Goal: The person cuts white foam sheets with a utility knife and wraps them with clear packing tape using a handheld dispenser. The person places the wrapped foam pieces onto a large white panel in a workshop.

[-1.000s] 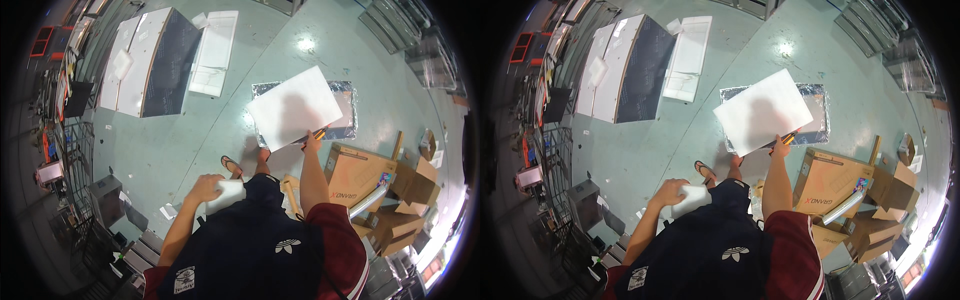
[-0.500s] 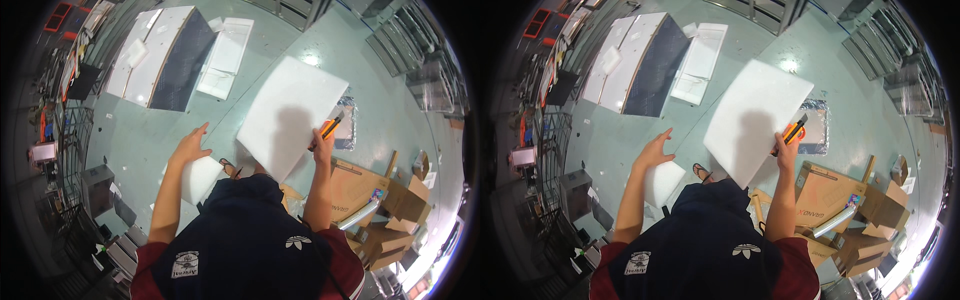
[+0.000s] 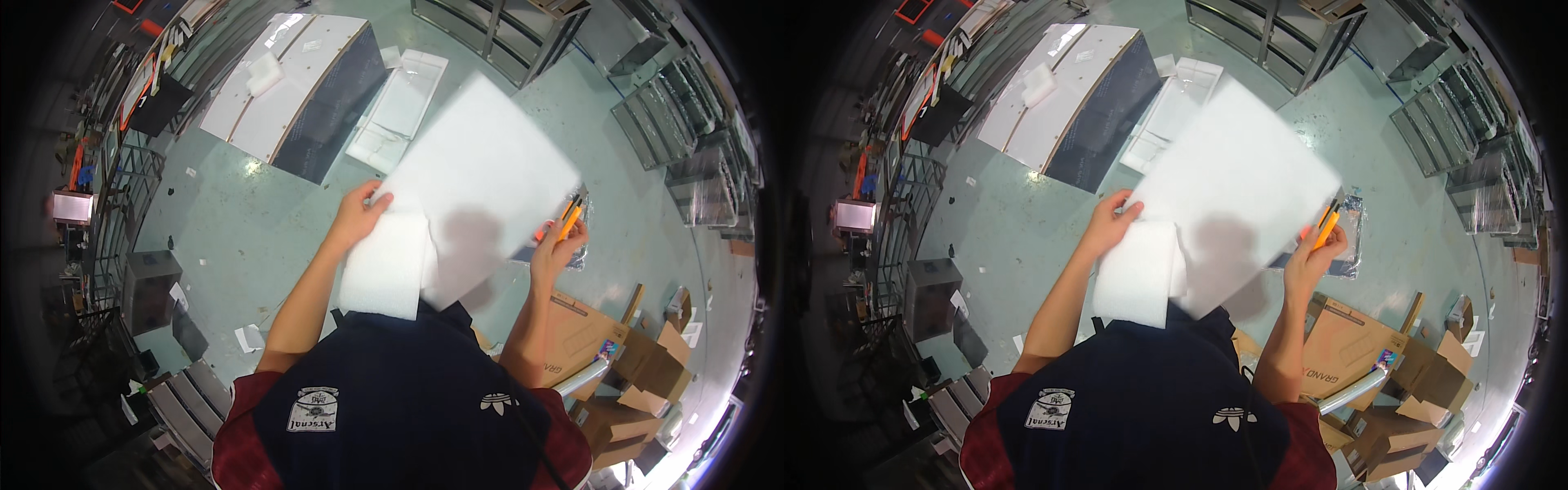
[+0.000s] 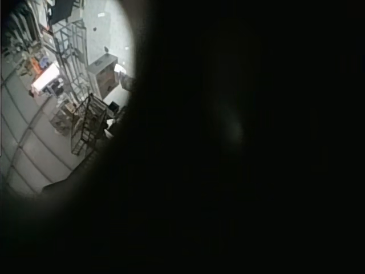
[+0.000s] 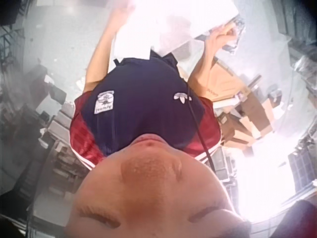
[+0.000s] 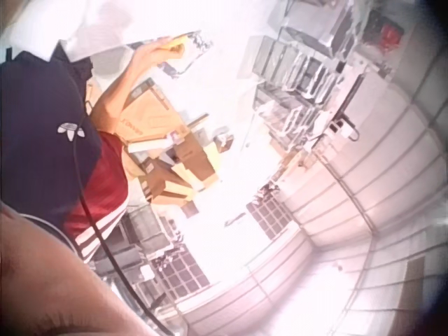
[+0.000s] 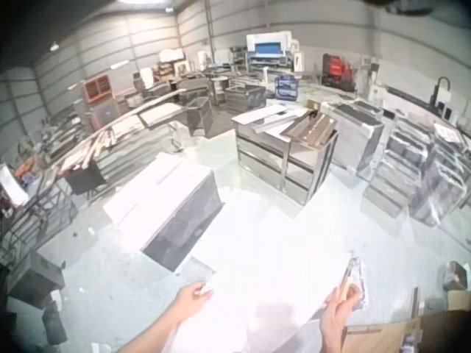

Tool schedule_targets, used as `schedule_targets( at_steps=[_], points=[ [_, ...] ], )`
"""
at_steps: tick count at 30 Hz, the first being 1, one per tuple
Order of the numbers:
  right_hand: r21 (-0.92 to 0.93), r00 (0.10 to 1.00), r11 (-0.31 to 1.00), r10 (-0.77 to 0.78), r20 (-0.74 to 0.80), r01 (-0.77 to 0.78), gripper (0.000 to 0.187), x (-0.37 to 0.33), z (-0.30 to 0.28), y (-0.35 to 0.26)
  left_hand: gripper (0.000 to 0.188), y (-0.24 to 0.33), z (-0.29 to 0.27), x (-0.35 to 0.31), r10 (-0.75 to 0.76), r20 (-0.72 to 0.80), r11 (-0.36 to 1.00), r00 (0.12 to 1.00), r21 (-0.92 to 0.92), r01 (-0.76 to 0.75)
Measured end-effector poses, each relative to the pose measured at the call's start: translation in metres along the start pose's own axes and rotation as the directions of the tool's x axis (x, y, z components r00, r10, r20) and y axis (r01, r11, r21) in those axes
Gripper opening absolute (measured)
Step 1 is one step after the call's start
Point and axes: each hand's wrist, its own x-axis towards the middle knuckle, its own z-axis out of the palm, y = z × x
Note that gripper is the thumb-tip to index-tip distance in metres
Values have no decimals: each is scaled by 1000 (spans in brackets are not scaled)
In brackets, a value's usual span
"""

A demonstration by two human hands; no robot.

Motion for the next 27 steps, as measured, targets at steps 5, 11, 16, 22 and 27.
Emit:
schedule_targets(
  at_steps=[5, 11, 16, 22, 27],
  points=[
    [-265, 650, 783, -222, 727, 563, 31, -64, 31, -78, 41, 24, -8, -30, 60, -71, 987, 996, 150, -48],
    [-365, 562, 615, -155, 812, 698, 26, -97, 89, -122, 33, 56, -15, -53, 280, -168, 936, 945, 266, -230],
    [-486, 579, 592, 39, 814, 643, 25, -110, 82, -118, 28, 47, -27, -65, 314, -221, 933, 923, 254, -256],
    [-436, 538, 650, 49, 841, 623, 23, -108, 35, -77, 26, 29, -41, -72, 248, -243, 965, 938, 144, -219],
    [-338, 530, 708, -60, 846, 620, 20, -105, 19, -65, 24, 24, -68, -70, 110, 17, 983, 994, 147, -111]
  ],
)
